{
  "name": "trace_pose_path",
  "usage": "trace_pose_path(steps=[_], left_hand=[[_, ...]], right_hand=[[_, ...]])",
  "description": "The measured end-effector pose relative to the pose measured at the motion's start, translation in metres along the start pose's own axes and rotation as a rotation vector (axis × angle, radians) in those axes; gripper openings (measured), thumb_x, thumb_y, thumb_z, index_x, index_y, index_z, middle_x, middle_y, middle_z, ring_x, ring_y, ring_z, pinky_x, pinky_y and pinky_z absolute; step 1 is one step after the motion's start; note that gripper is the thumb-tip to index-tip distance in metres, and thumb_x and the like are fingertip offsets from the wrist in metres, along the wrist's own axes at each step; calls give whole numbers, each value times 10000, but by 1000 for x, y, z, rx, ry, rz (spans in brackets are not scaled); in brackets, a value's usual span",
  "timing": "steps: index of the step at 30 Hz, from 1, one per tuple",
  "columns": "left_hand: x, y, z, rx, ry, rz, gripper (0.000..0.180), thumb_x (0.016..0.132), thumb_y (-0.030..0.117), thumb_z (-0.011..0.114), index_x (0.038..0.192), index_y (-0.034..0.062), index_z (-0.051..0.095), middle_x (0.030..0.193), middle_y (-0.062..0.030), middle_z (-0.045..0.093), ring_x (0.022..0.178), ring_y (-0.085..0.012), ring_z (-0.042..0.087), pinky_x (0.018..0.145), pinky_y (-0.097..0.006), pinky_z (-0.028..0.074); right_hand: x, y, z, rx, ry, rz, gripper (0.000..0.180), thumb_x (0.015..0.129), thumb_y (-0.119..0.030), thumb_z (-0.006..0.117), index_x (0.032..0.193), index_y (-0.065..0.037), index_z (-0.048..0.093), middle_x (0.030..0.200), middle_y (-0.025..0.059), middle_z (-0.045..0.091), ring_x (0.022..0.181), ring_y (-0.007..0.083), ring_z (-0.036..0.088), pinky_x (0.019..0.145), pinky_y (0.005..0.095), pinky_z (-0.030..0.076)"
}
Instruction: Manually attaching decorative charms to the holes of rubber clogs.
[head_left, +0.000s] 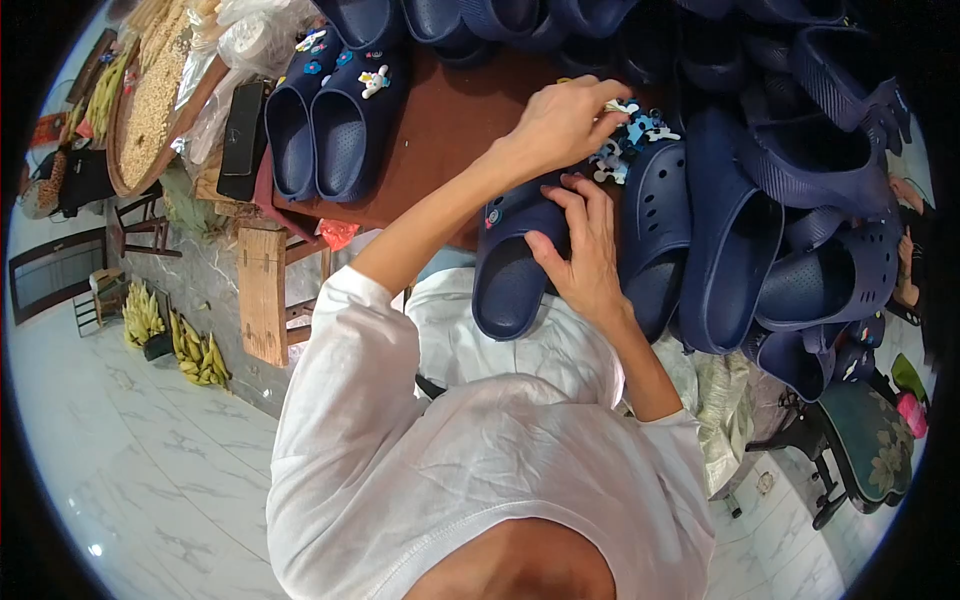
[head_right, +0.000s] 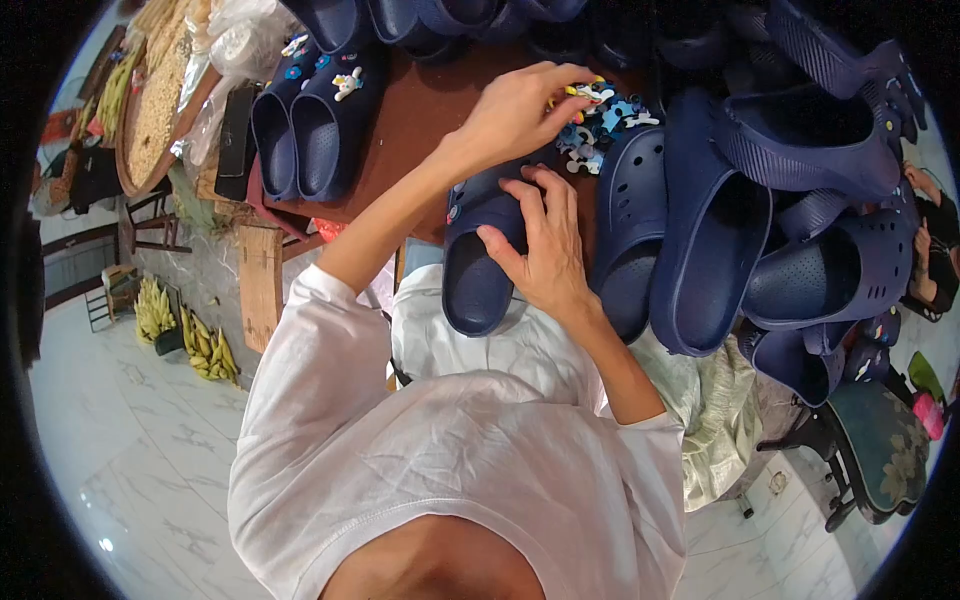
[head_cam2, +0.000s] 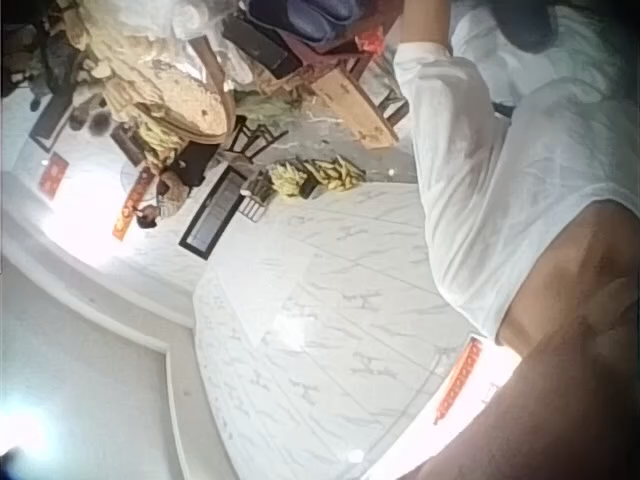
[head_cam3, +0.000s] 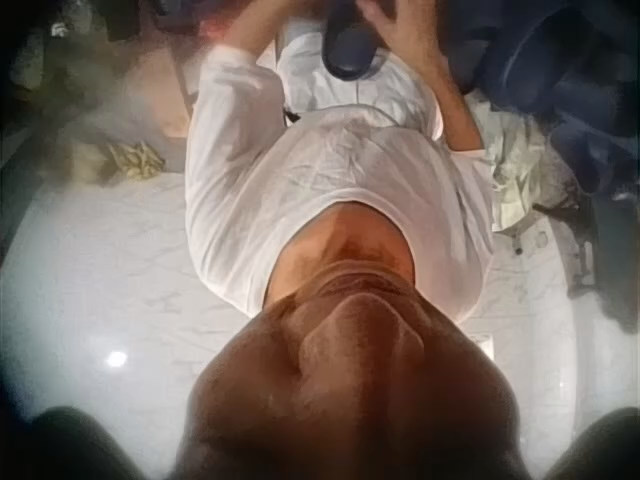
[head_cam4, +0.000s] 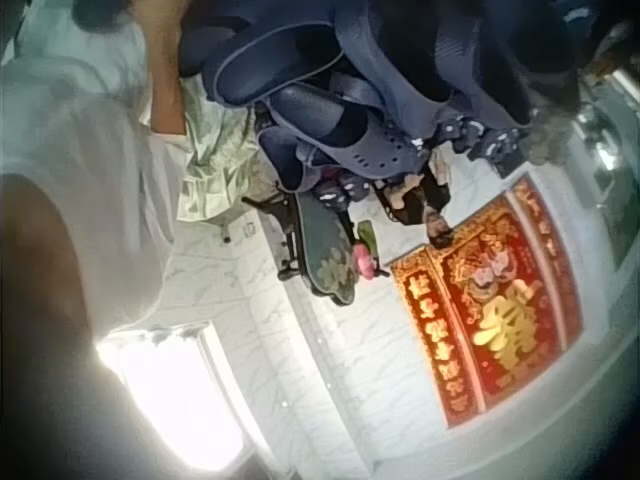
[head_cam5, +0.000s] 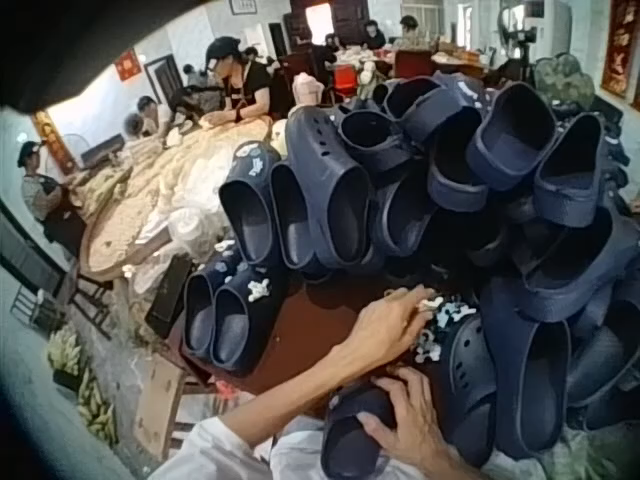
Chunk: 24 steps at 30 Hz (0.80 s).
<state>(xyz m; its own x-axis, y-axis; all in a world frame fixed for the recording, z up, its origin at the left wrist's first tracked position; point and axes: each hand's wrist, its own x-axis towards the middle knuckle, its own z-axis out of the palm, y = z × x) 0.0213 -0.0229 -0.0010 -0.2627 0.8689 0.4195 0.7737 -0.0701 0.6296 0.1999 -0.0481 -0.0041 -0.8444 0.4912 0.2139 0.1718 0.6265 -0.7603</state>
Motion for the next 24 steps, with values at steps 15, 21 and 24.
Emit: trace_pose_path(steps=[15, 21, 24], left_hand=[[-150, 9, -69, -246, -222, -822, 527, 834, 514, 732, 653, 40, 588, 553, -80, 586, 533, -213, 588, 536, -349, 449], [-141, 11, -77, -241, -364, -812, 491, 901, 453, 677, 721, 5, 586, 599, -143, 601, 569, -296, 613, 554, -395, 459], [-145, 21, -73, -23, -334, -601, 346, 964, 328, 598, 861, -2, 577, 692, -200, 636, 654, -399, 640, 594, -471, 482]], right_hand=[[-5, 6, 9, -38, 49, -38, 566, 886, -403, 669, 1314, -68, 509, 1378, 198, 410, 1318, 416, 378, 1089, 509, 332], [-8, 11, 20, -36, 107, -64, 570, 897, -423, 643, 1321, -69, 503, 1377, 203, 410, 1318, 426, 374, 1093, 520, 325], [-9, 15, 24, -55, 126, -74, 578, 906, -450, 619, 1329, -76, 493, 1377, 204, 407, 1320, 427, 372, 1094, 526, 321]])
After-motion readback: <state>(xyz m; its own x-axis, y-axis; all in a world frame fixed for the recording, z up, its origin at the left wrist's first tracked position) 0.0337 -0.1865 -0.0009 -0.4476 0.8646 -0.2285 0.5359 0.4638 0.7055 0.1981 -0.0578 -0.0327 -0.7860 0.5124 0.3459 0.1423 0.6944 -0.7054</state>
